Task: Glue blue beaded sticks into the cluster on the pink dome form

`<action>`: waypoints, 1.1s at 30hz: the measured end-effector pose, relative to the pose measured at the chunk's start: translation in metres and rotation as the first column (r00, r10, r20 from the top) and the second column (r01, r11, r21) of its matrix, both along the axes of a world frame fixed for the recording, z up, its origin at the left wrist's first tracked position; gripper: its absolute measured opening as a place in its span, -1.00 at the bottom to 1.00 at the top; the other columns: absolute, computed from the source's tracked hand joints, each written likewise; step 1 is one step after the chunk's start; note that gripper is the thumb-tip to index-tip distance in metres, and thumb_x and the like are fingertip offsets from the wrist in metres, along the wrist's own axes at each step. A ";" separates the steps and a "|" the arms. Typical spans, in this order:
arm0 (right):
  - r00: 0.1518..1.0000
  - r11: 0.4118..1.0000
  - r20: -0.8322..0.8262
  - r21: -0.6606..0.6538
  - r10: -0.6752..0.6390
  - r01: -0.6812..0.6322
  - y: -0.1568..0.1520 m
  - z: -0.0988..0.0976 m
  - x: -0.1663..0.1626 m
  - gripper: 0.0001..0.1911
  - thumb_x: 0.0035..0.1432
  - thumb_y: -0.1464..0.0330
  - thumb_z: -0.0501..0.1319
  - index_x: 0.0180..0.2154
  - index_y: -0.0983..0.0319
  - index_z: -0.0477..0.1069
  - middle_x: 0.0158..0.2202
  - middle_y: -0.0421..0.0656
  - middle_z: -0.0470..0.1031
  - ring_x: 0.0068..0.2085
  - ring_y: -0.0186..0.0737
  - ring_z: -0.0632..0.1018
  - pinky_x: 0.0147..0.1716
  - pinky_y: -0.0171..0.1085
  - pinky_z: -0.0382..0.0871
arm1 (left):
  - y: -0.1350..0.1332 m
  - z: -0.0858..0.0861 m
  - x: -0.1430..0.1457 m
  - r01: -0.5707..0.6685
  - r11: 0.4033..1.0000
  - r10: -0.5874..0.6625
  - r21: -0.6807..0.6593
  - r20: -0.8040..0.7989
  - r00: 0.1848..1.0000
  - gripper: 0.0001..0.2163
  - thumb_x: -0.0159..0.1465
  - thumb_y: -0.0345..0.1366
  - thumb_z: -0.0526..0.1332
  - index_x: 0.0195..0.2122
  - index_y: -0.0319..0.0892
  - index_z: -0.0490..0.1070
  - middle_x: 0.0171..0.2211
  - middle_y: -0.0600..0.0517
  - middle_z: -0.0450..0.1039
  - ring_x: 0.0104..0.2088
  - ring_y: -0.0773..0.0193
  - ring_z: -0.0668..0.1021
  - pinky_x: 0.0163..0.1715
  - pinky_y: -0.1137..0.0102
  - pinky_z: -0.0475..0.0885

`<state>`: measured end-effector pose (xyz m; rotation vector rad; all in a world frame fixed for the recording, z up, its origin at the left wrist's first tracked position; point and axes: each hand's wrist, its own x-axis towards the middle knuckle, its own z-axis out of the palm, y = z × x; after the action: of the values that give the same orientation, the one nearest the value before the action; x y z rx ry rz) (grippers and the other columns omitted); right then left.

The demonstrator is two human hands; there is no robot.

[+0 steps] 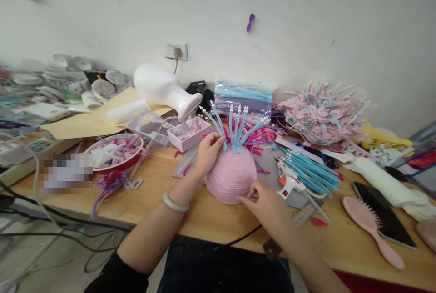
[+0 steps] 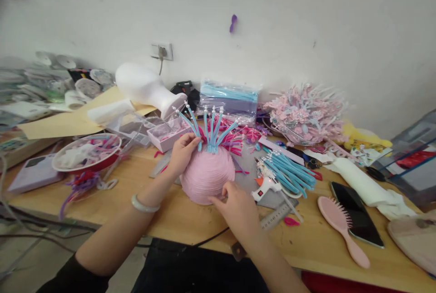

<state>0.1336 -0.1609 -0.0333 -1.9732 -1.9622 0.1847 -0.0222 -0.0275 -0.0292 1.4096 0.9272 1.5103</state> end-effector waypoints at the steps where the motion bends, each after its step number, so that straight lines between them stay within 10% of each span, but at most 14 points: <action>1: 0.999 1.000 0.027 -0.007 0.019 -0.019 0.003 0.000 -0.007 -0.73 -0.04 0.14 0.22 -0.49 0.21 0.30 -0.52 -0.25 0.41 -0.50 -0.31 0.39 -0.56 -0.35 0.00 | 0.000 0.000 0.000 0.001 1.000 -0.001 -0.009 0.002 1.000 -0.87 0.10 -0.25 0.16 -0.48 -0.20 0.31 -0.53 0.13 0.28 -0.49 0.41 0.31 -0.42 0.49 0.21; 16: 0.979 0.985 0.156 -0.089 -0.130 0.145 0.054 0.011 0.019 -0.79 0.11 0.20 0.13 -0.44 0.19 0.37 -0.41 -0.16 0.52 -0.37 -0.24 0.49 -0.54 -0.34 0.01 | 0.034 -0.002 0.044 -0.070 0.997 0.071 0.040 -0.013 0.997 -0.89 0.12 -0.27 0.13 -0.48 -0.20 0.31 -0.53 0.13 0.32 -0.47 0.39 0.35 -0.38 0.49 0.23; 23: 0.937 0.924 0.261 -0.242 -0.231 0.295 0.024 0.013 0.074 -0.53 0.15 0.13 -0.02 -0.62 0.23 0.40 -0.50 0.05 0.52 -0.44 -0.10 0.52 -0.51 -0.27 0.18 | 0.032 -0.002 0.043 -0.155 0.988 0.155 0.023 -0.010 0.988 -0.88 0.13 -0.27 0.11 -0.49 -0.19 0.28 -0.53 0.13 0.29 -0.46 0.38 0.34 -0.36 0.49 0.24; 33: 0.941 0.862 -0.012 -0.406 -0.338 0.305 0.025 0.002 0.090 -0.42 0.05 -0.06 -0.07 -0.73 0.20 0.28 -0.63 -0.07 0.46 -0.57 -0.20 0.48 -0.55 -0.29 0.22 | 0.026 -0.015 0.038 -0.191 0.981 0.194 0.033 -0.100 0.976 -0.90 0.11 -0.28 0.12 -0.49 -0.19 0.29 -0.53 0.13 0.30 -0.45 0.35 0.34 -0.39 0.48 0.23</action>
<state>0.2238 -0.1363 -0.0309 -2.4716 -1.6008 0.6127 0.0157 -0.0015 -0.0439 1.4599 1.1405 1.6067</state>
